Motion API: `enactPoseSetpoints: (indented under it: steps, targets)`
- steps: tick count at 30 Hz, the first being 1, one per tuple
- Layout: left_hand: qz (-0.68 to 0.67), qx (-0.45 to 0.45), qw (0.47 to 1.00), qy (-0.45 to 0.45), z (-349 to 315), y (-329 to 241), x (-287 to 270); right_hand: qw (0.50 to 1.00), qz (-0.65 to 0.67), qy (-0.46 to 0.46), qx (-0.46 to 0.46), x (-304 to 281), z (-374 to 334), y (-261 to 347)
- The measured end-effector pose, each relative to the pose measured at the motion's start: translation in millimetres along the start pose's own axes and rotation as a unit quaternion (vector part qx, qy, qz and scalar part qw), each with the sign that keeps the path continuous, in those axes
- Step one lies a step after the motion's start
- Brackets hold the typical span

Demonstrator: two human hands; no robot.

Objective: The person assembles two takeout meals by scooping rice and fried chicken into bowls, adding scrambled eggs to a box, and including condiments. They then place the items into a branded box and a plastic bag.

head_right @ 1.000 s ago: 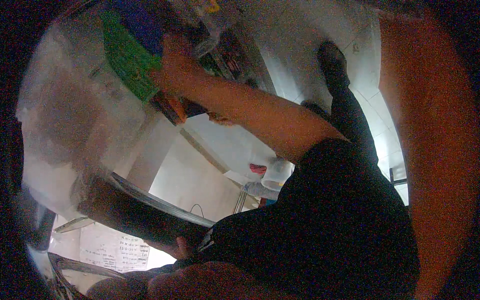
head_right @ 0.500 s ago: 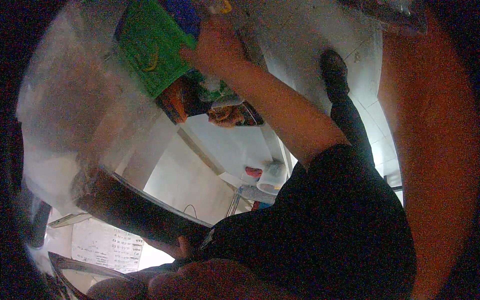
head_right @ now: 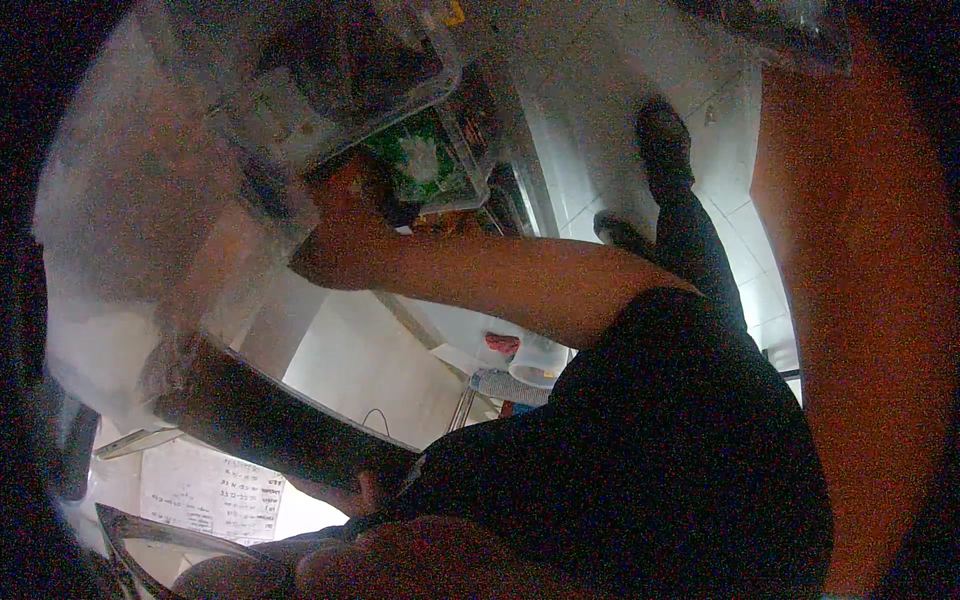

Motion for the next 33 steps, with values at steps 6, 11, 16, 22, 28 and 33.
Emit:
enactPoseSetpoints:
  steps: [6, 11, 16, 22, 28, 33]
  targets:
    - [-0.001, -0.008, 1.000, 0.000, -3.1, 4.6, -0.4, 0.997, 0.055, 0.023, 0.056, -27.8, 7.9, 8.5]
    - [0.000, -0.008, 1.000, 0.002, -2.5, 4.4, -1.9, 0.987, -0.014, -0.097, 0.127, -71.6, 36.9, -37.2]
    - [0.000, -0.007, 1.000, 0.000, -3.4, 3.4, -0.7, 0.965, -0.186, -0.028, 0.182, -104.7, 51.5, -67.3]
    - [0.003, -0.004, 1.000, -0.003, -6.7, 0.1, -0.2, 0.957, -0.231, 0.051, 0.170, -135.0, 52.5, -52.1]
    - [0.014, -0.024, 1.000, -0.006, -19.3, -0.9, -6.8, 0.951, -0.223, -0.053, 0.205, -187.2, 58.9, -24.3]
    - [0.020, -0.032, 0.999, 0.002, -18.3, -2.4, -2.5, 0.982, -0.108, -0.145, 0.054, -163.9, 68.0, -78.4]
Point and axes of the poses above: each hand's wrist, its own z-axis towards the middle knuckle, its own x-axis out of the palm, y = z × x, the point moved 9 cm from there along z, towards the middle knuckle, and after that the axes turned 1 degree about z, right-handed, at the moved point
